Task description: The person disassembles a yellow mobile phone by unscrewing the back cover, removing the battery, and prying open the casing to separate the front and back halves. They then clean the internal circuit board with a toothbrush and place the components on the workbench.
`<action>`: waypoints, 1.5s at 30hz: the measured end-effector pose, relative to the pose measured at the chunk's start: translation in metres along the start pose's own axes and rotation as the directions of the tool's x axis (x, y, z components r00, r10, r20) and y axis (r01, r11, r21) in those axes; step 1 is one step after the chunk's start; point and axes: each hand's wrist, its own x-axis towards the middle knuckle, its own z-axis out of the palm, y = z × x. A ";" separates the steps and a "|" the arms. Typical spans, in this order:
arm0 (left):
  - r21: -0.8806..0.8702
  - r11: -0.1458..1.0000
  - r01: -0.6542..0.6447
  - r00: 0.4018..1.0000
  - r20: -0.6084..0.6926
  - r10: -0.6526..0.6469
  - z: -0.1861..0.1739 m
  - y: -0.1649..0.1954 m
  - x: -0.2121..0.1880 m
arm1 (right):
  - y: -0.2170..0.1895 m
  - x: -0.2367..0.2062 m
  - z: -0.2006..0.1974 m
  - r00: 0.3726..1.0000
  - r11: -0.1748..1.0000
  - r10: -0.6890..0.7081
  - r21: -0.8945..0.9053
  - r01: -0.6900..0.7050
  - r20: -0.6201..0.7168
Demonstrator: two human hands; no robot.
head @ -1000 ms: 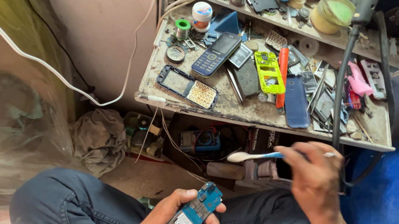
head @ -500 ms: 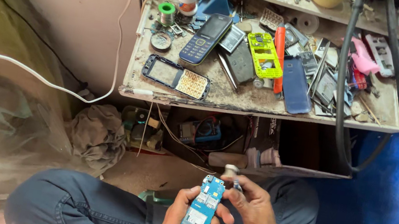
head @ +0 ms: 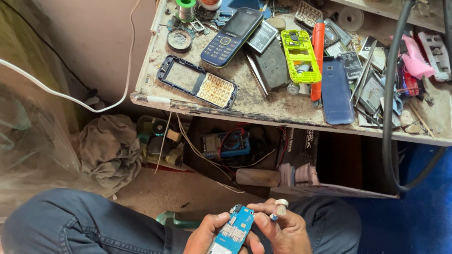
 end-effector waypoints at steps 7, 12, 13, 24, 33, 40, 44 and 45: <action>0.089 0.996 0.008 0.999 0.042 -0.011 0.000 0.001 -0.003 | 0.001 -0.001 -0.001 0.999 0.999 -0.035 -0.015 0.035 -0.001; 0.138 0.990 -0.010 0.998 0.065 0.001 0.007 0.006 -0.006 | 0.000 0.000 -0.001 1.000 1.000 -0.007 -0.021 0.006 -0.030; 0.136 0.991 -0.014 1.000 0.025 0.011 0.008 0.006 -0.006 | -0.001 0.000 -0.001 0.999 0.998 -0.028 -0.062 0.026 -0.033; 0.520 0.818 -0.247 0.944 -0.063 0.325 -0.004 0.003 0.015 | -0.040 0.000 -0.032 0.802 0.489 -0.593 -0.758 0.432 0.074; 0.655 0.686 -0.317 0.888 -0.049 0.456 -0.006 0.006 0.014 | -0.048 0.001 -0.033 0.835 0.375 -0.506 -0.816 0.439 0.218; 0.707 0.633 -0.315 0.868 -0.055 0.493 0.000 0.014 0.011 | -0.044 0.007 -0.024 0.858 0.361 -0.495 -0.866 0.346 0.136; 0.658 0.702 -0.271 0.893 -0.101 0.439 0.005 0.014 0.008 | -0.043 0.006 -0.035 0.845 0.445 -0.532 -0.866 0.229 -0.050; 0.644 0.712 -0.281 0.890 -0.104 0.445 0.005 0.016 0.008 | -0.041 0.006 -0.038 0.853 0.510 -0.515 -0.830 0.227 -0.082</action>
